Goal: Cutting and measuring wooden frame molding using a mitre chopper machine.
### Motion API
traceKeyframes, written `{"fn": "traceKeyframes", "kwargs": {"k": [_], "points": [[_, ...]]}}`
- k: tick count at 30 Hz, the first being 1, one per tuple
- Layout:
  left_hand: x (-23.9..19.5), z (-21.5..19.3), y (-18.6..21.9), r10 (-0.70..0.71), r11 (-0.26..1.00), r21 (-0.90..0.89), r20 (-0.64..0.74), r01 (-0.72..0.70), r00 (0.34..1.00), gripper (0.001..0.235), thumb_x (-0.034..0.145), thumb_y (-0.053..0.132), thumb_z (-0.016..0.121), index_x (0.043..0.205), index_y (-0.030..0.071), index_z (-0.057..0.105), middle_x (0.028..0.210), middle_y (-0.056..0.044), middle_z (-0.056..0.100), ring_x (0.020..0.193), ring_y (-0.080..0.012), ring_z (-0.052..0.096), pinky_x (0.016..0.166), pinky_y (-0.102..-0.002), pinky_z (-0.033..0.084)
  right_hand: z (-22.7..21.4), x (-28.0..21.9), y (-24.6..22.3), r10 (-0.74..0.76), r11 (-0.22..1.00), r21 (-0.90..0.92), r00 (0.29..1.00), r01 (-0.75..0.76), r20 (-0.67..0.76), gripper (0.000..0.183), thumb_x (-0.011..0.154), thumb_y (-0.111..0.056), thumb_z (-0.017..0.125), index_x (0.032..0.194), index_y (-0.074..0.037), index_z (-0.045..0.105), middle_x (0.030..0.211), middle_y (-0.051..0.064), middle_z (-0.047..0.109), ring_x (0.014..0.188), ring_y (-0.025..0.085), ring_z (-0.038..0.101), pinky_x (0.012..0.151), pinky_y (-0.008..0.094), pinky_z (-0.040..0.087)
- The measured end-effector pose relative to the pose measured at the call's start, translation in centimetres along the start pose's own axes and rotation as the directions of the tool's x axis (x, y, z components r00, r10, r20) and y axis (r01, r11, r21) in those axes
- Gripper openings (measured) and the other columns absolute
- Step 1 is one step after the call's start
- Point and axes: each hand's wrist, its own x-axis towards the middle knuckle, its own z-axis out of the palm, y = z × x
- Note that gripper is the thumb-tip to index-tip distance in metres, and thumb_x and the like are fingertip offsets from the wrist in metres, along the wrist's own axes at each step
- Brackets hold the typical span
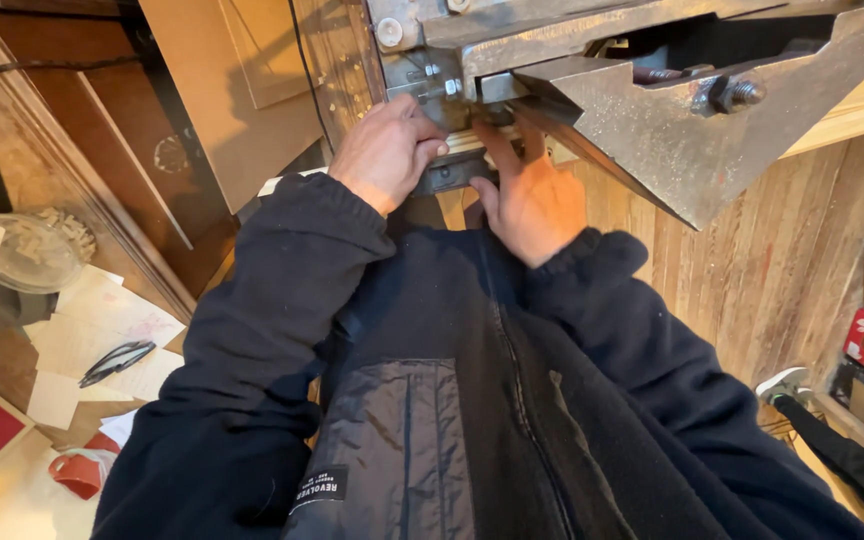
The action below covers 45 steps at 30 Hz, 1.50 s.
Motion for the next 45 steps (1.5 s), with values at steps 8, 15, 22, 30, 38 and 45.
{"fn": "traceKeyframes", "kwargs": {"k": [8, 15, 22, 30, 38, 45], "points": [[0.0, 0.2, 0.1, 0.013, 1.000, 0.003, -0.024, -0.012, 1.000, 0.015, 0.094, 0.020, 0.072, 0.100, 0.008, 0.078, 0.097, -0.013, 0.063, 0.097, -0.0374, 0.061, 0.084, -0.047, 0.049, 1.5, -0.5, -0.8, -0.079, 0.995, 0.062, 0.994, 0.074, 0.076, 0.070, 0.095, -0.028, 0.072, 0.154, -0.006, 0.040, 0.160, 0.020, 0.041, 0.106, 0.039, 0.072, 0.076, 0.043, 0.059], [-0.2, -0.2, 0.0, 0.035, 0.999, 0.019, -0.033, -0.034, 0.999, 0.016, 0.094, 0.021, 0.073, 0.102, 0.007, 0.078, 0.095, -0.014, 0.062, 0.095, -0.0382, 0.060, 0.084, -0.047, 0.048, 2.2, 0.6, -1.7, -0.062, 0.998, 0.023, 0.981, 0.058, 0.184, 0.079, 0.088, -0.028, 0.076, 0.150, 0.002, 0.037, 0.154, 0.025, 0.044, 0.090, 0.040, 0.070, 0.070, 0.045, 0.057], [-0.7, -1.5, -0.3, -0.035, 0.999, -0.007, 0.029, 0.035, 0.999, 0.023, 0.092, 0.024, 0.075, 0.107, 0.007, 0.079, 0.094, -0.013, 0.066, 0.097, -0.0379, 0.060, 0.085, -0.047, 0.048, 2.5, 0.6, -1.4, -0.098, 0.995, 0.021, 0.979, 0.096, 0.179, 0.081, 0.089, -0.028, 0.075, 0.151, 0.004, 0.034, 0.153, 0.029, 0.043, 0.095, 0.042, 0.070, 0.072, 0.045, 0.057], [-0.4, -1.5, -0.2, -0.124, 0.992, -0.029, 0.033, 0.124, 0.992, 0.021, 0.088, 0.024, 0.078, 0.100, 0.007, 0.079, 0.097, -0.013, 0.068, 0.099, -0.0373, 0.061, 0.086, -0.047, 0.049, 1.1, 1.7, -2.1, -0.064, 0.997, 0.053, 0.967, 0.053, 0.245, 0.078, 0.087, -0.027, 0.077, 0.147, 0.004, 0.037, 0.151, 0.027, 0.045, 0.087, 0.041, 0.071, 0.067, 0.046, 0.057], [0.0, -1.8, -0.2, -0.153, 0.987, -0.035, 0.057, 0.155, 0.987, 0.024, 0.086, 0.026, 0.079, 0.100, 0.007, 0.079, 0.098, -0.013, 0.068, 0.100, -0.0366, 0.062, 0.085, -0.047, 0.049, 0.7, 2.1, -1.9, -0.083, 0.996, 0.057, 0.969, 0.072, 0.233, 0.072, 0.088, -0.027, 0.076, 0.145, 0.002, 0.042, 0.147, 0.023, 0.049, 0.086, 0.040, 0.071, 0.067, 0.045, 0.058], [0.1, -1.3, -0.6, -0.135, 0.990, -0.025, 0.079, 0.137, 0.988, 0.025, 0.086, 0.027, 0.079, 0.100, 0.006, 0.079, 0.097, -0.014, 0.067, 0.099, -0.0376, 0.062, 0.085, -0.047, 0.049, 0.9, 1.7, -1.2, -0.101, 0.994, 0.057, 0.977, 0.092, 0.190, 0.068, 0.089, -0.027, 0.076, 0.145, -0.003, 0.045, 0.142, 0.019, 0.053, 0.092, 0.038, 0.072, 0.069, 0.045, 0.058]]}}
